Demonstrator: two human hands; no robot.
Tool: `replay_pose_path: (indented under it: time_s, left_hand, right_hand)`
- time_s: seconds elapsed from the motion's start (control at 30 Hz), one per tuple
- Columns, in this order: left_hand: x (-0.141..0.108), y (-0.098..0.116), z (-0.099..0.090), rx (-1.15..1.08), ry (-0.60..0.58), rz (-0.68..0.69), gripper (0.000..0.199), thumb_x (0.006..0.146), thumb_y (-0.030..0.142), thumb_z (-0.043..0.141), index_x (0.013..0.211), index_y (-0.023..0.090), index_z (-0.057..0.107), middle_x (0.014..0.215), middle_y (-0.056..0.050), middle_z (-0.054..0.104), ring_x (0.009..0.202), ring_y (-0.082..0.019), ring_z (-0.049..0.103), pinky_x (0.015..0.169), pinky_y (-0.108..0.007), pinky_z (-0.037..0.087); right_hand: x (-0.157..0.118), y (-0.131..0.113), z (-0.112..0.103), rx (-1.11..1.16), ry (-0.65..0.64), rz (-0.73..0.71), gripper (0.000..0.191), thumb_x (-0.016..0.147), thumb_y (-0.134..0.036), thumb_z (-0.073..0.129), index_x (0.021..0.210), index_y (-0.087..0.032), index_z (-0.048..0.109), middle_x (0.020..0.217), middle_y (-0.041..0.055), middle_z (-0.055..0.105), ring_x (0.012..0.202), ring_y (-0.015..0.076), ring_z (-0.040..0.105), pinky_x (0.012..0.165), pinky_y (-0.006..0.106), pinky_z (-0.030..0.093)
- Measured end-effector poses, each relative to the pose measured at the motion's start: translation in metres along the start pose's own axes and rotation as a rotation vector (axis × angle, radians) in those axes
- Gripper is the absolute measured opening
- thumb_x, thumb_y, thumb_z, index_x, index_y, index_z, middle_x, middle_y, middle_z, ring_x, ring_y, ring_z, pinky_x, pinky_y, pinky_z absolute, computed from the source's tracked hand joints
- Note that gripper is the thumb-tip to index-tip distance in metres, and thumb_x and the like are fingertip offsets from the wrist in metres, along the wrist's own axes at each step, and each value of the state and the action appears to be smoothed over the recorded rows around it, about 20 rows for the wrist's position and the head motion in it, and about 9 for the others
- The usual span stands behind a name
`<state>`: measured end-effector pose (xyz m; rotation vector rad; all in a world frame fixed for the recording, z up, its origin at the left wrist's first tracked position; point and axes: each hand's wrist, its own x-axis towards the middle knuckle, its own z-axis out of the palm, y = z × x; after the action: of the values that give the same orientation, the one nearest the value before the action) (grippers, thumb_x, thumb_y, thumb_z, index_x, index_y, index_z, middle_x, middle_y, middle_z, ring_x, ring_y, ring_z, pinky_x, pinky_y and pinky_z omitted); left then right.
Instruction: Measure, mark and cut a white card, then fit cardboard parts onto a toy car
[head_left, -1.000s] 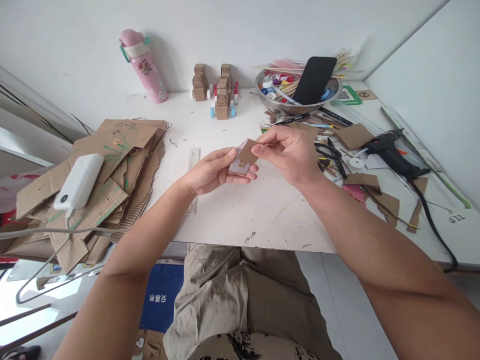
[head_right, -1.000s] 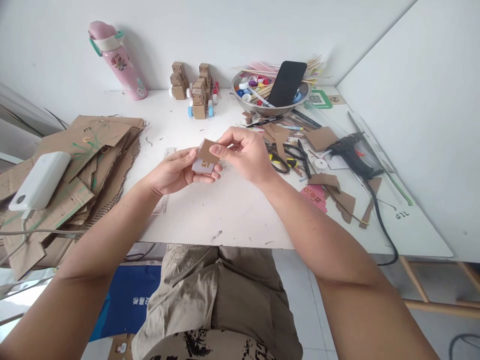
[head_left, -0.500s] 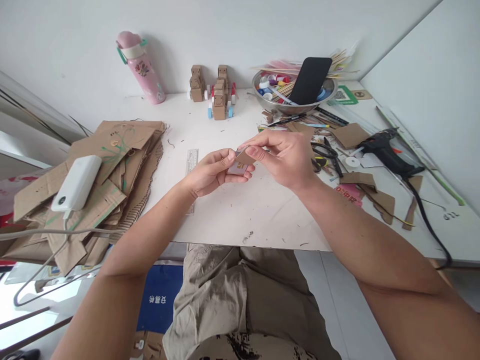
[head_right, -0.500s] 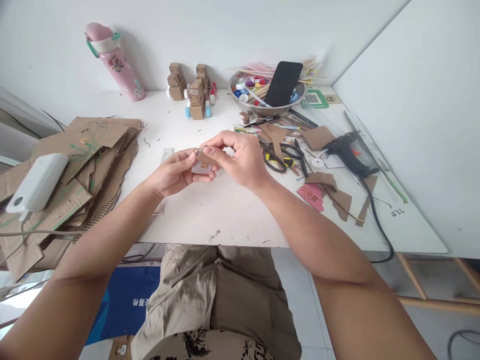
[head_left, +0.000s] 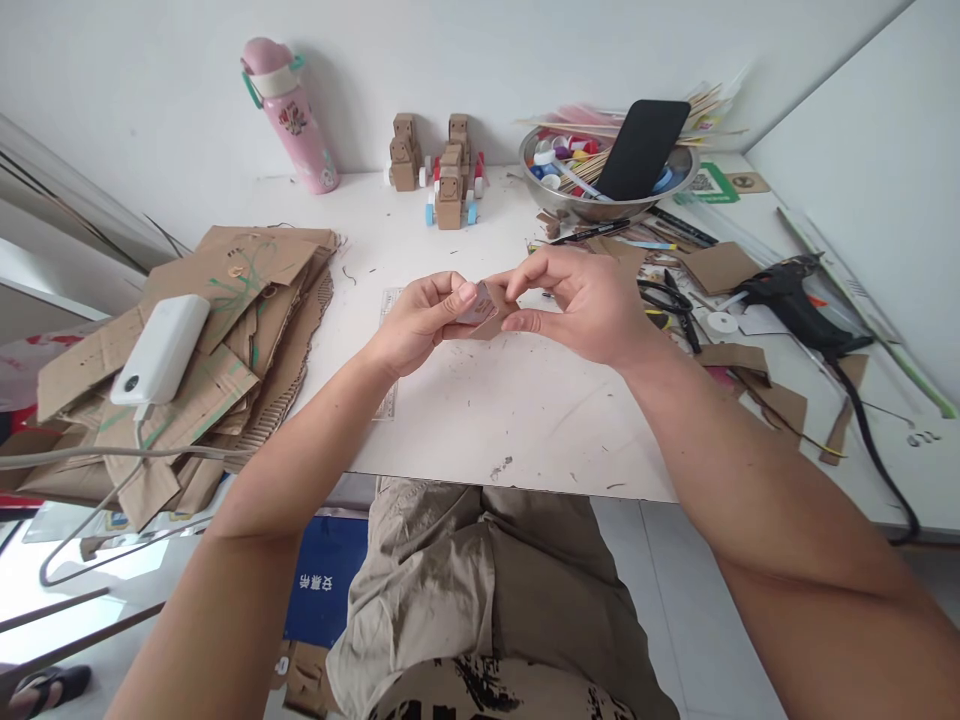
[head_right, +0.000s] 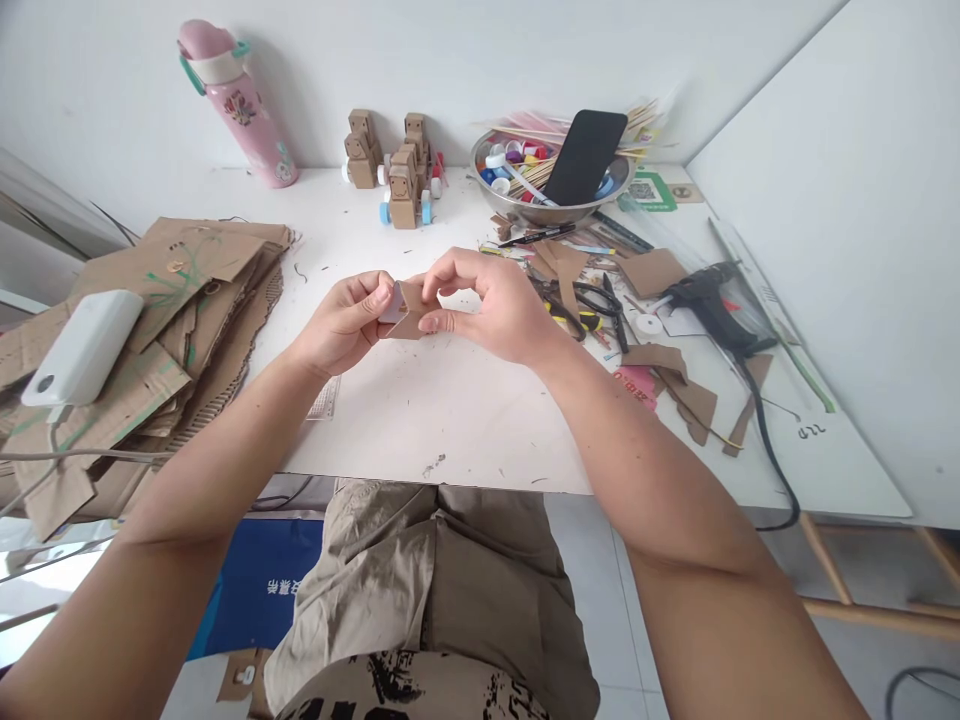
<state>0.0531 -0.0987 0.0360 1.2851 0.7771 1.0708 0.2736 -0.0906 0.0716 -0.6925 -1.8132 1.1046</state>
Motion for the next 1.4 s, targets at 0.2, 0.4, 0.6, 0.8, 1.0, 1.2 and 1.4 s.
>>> replay_pose_path:
  time_s: [0.2,0.4,0.6,0.8,1.0,1.2,1.4]
  left_hand:
    - [0.002,-0.003,-0.008,0.210,0.196,0.107,0.062,0.090,0.081,0.078,0.087,0.021,0.061,0.083,-0.003,0.075,0.085,-0.019,0.082,0.074,-0.029,0.066]
    - [0.008,0.000,-0.030,0.809,0.053,0.038,0.053,0.074,0.042,0.097,0.117,0.021,0.073,0.133,-0.012,0.079,0.128,-0.031,0.074,0.112,-0.047,0.060]
    - [0.009,-0.007,-0.018,0.985,0.024,-0.077,0.026,0.078,0.028,0.085,0.102,0.022,0.078,0.104,-0.004,0.081,0.098,-0.023,0.072,0.095,-0.038,0.057]
    - [0.009,-0.009,-0.016,0.610,0.069,0.007,0.019,0.079,0.027,0.089,0.091,0.021,0.076,0.103,-0.002,0.080,0.067,-0.009,0.051,0.074,-0.029,0.051]
    - [0.008,-0.023,-0.015,0.095,0.030,-0.040,0.043,0.081,0.047,0.098,0.106,0.019,0.077,0.127,-0.009,0.076,0.098,-0.017,0.078,0.100,-0.037,0.064]
    - [0.007,-0.033,-0.012,-0.115,-0.025,-0.092,0.054,0.089,0.050,0.094,0.134,0.024,0.078,0.124,-0.008,0.081,0.116,-0.023,0.081,0.116,-0.045,0.062]
    - [0.005,-0.033,-0.007,-0.111,-0.068,-0.107,0.051,0.089,0.045,0.094,0.135,0.026,0.082,0.126,-0.007,0.083,0.118,-0.024,0.081,0.114,-0.041,0.062]
  right_hand:
    - [-0.002,0.006,-0.013,-0.036,0.097,-0.059,0.045,0.074,-0.056,0.105,0.083,-0.027,0.072,0.094,0.0000,0.080,0.093,0.0198,0.077,0.088,0.037,0.066]
    - [0.002,0.017,-0.044,-0.195,0.202,-0.175,0.043,0.082,-0.055,0.101,0.086,-0.028,0.068,0.093,0.0011,0.081,0.090,0.0205,0.078,0.083,0.040,0.065]
    - [-0.003,0.029,-0.031,-0.512,0.099,-0.139,0.019,0.090,-0.040,0.088,0.096,-0.032,0.072,0.102,0.0017,0.081,0.101,0.0302,0.079,0.095,0.052,0.065]
    - [-0.003,0.028,-0.024,-0.695,-0.044,-0.216,0.012,0.094,-0.035,0.080,0.096,-0.031,0.070,0.100,0.0016,0.083,0.102,0.0325,0.078,0.096,0.052,0.062]
    - [-0.005,0.028,-0.024,-0.710,0.032,-0.228,0.012,0.096,-0.037,0.079,0.099,-0.029,0.070,0.105,0.0033,0.083,0.100,0.0311,0.079,0.093,0.049,0.062]
    - [-0.007,0.032,-0.024,-0.699,0.099,-0.217,0.012,0.096,-0.034,0.080,0.100,-0.030,0.069,0.105,0.0028,0.083,0.094,0.0285,0.078,0.088,0.047,0.064]
    - [-0.006,0.018,-0.023,-0.659,-0.004,-0.208,0.011,0.098,-0.034,0.077,0.098,-0.030,0.067,0.102,0.0022,0.083,0.092,0.0255,0.078,0.088,0.043,0.063]
